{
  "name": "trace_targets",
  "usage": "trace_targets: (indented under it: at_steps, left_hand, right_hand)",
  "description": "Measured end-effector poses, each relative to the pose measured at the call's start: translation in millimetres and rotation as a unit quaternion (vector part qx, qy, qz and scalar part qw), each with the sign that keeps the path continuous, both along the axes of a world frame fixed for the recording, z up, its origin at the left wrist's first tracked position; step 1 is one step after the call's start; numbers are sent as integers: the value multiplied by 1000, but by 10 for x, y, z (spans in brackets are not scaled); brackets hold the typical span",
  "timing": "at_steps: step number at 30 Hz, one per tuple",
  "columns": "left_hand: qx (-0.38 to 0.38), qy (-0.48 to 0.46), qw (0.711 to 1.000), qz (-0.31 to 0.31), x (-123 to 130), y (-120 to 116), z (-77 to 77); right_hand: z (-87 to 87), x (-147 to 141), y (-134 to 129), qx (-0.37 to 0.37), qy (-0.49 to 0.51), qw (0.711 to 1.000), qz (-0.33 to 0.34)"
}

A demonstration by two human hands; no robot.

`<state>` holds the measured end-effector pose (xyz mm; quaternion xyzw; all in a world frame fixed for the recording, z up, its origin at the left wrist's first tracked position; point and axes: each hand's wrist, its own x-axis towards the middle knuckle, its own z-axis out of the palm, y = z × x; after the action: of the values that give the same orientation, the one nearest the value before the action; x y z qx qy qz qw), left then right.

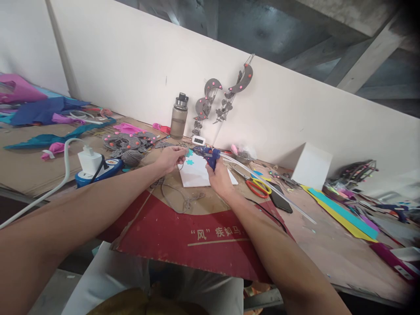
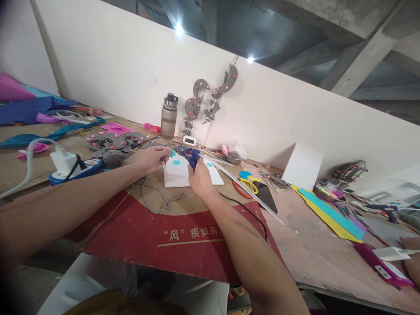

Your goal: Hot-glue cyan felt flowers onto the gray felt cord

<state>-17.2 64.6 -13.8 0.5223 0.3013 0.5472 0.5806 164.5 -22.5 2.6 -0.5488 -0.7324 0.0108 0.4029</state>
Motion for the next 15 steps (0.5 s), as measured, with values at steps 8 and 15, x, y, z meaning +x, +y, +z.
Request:
trace_targets:
  at_steps: [8,15]
  left_hand:
    - [2,6,1000,2,-1,-17,13]
    - [-4,-6,1000,-3,6,-2,-2]
  right_hand:
    - [-13,0,2,1,-2,1000,-7]
    - [-14,1,3,-2,-9,1000,-13]
